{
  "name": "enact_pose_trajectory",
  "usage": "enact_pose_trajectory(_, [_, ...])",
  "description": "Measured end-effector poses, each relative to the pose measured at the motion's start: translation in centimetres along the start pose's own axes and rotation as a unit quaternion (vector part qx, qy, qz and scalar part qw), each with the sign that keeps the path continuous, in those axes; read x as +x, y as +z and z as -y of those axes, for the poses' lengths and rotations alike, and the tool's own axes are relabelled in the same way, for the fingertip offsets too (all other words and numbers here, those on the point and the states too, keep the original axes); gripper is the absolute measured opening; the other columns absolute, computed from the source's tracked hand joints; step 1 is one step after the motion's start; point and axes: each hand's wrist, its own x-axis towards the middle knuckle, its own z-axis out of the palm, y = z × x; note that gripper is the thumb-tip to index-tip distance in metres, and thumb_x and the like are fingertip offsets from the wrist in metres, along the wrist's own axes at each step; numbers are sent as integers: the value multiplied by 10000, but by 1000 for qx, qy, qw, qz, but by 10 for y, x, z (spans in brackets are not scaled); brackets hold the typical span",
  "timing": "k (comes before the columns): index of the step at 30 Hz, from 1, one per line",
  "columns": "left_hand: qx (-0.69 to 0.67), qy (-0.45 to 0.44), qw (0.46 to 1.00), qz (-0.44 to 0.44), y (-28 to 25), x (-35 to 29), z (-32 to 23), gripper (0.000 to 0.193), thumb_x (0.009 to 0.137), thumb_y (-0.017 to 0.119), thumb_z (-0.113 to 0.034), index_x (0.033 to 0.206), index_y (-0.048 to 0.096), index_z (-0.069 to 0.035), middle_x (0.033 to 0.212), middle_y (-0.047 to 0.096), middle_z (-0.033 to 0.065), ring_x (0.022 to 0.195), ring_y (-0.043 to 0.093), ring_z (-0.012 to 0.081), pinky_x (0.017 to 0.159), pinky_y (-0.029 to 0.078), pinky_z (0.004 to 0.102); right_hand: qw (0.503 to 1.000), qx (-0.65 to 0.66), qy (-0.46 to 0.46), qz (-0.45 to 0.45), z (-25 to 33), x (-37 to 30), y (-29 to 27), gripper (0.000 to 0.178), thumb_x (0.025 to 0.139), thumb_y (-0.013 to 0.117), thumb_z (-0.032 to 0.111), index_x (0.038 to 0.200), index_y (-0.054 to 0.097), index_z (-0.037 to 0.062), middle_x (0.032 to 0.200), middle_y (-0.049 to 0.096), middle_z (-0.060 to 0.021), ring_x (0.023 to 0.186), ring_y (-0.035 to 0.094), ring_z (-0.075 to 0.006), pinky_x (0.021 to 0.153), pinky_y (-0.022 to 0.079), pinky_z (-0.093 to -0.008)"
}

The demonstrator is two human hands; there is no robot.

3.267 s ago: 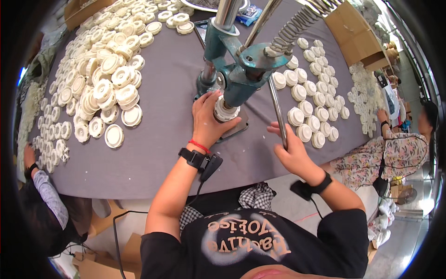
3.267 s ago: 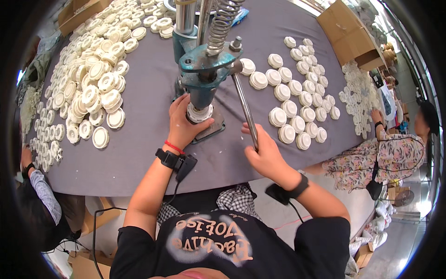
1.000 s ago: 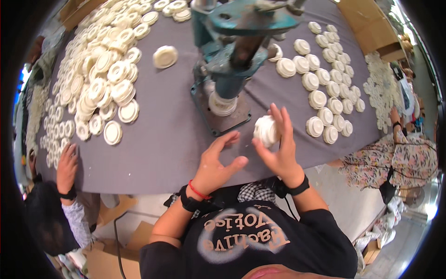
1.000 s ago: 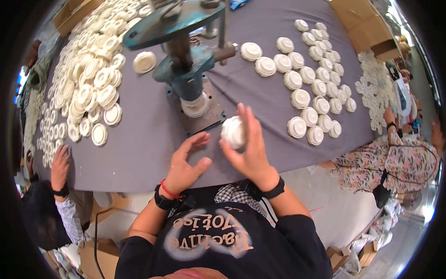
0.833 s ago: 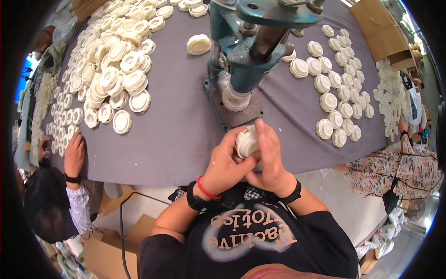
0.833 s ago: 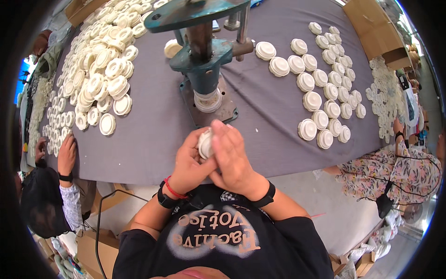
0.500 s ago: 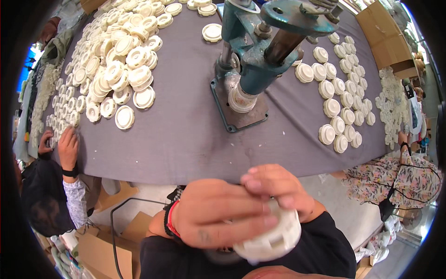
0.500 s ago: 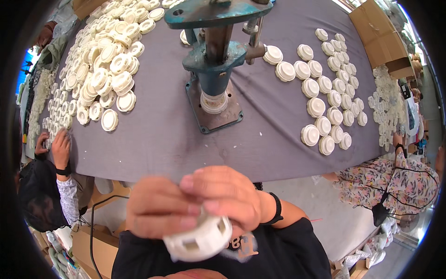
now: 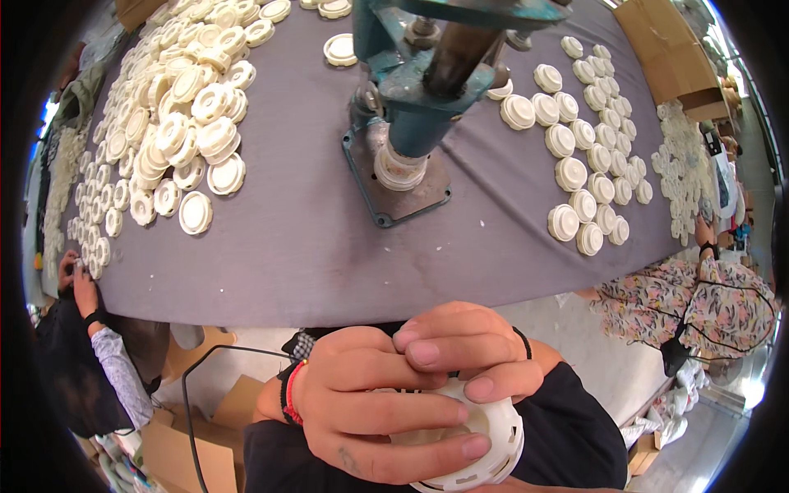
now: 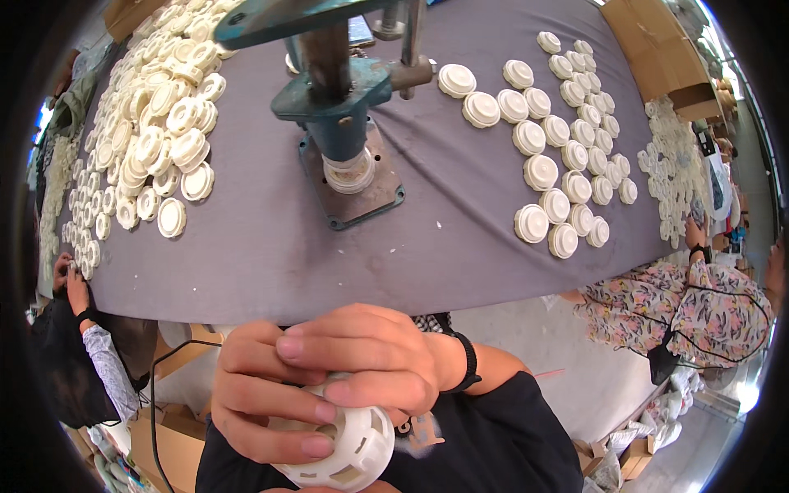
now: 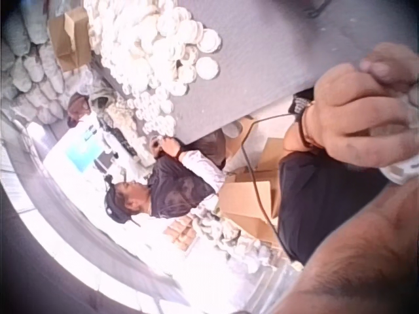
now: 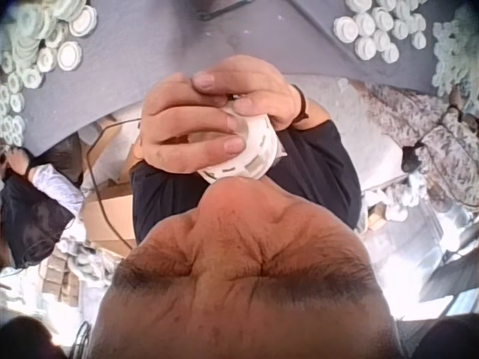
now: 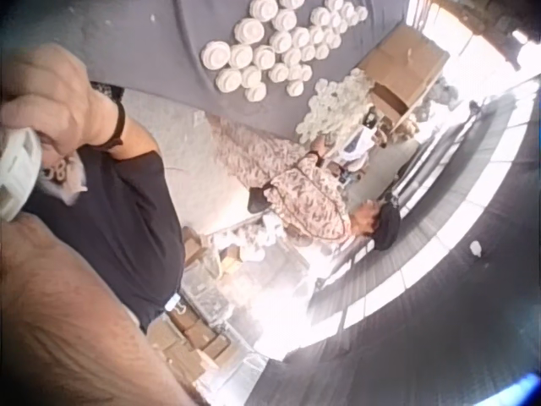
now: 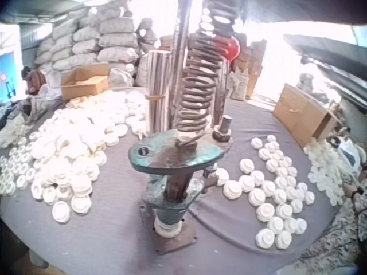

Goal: Using a manual hand press to join or stamp small white plastic/rubber parts.

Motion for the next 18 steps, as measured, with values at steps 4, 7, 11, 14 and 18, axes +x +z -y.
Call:
enact_pose_trajectory(4, [17, 4, 1000, 4, 4, 1, 2, 150, 768, 718, -148, 906, 689, -201, 892, 662, -9, 755, 574, 175, 624, 401, 284, 999, -2, 2, -34, -3, 0, 1, 315, 954, 548, 211, 1142, 455, -25, 1105, 587, -314, 863, 663, -371, 661, 582, -393])
enact_pose_trajectory(7, [16, 3, 1000, -13, 8, -1, 7, 138, 774, 714, -131, 901, 689, -177, 880, 670, 3, 749, 586, 186, 635, 424, 293, 997, -29, -15, -72, -5, -1, 4, 336, 930, 577, 207, 1145, 458, -22, 1083, 601, -293, 846, 661, -364, 658, 585, -387])
enact_pose_trajectory(11, [14, -19, 999, 31, -6, -7, 30, 256, 704, 697, -75, 957, 714, -109, 876, 672, -15, 745, 596, 153, 565, 401, 274, 996, -42, 61, 43, -11, 4, -17, 431, 824, 682, 141, 1168, 486, -29, 1103, 605, -267, 862, 660, -349, 717, 565, -400])
enact_pose_trajectory(14, [12, -149, 989, 16, -3, -32, 71, 499, 698, 781, -106, 1173, 630, -77, 1047, 667, 53, 923, 646, 220, 732, 497, 348, 965, -105, 237, 39, -23, -12, -33, 499, 791, 689, 73, 1235, 494, -43, 1204, 591, -236, 1030, 625, -360, 883, 501, -393])
enact_pose_trajectory(18, [-40, -331, 943, 25, 1, -60, 83, 705, 677, 839, -148, 1300, 524, -46, 1200, 599, 115, 1062, 615, 250, 895, 490, 373, 930, -296, 154, 155, -52, -42, -56, 535, 668, 701, -13, 1183, 558, 8, 1185, 575, -205, 946, 633, -338, 785, 534, -390])
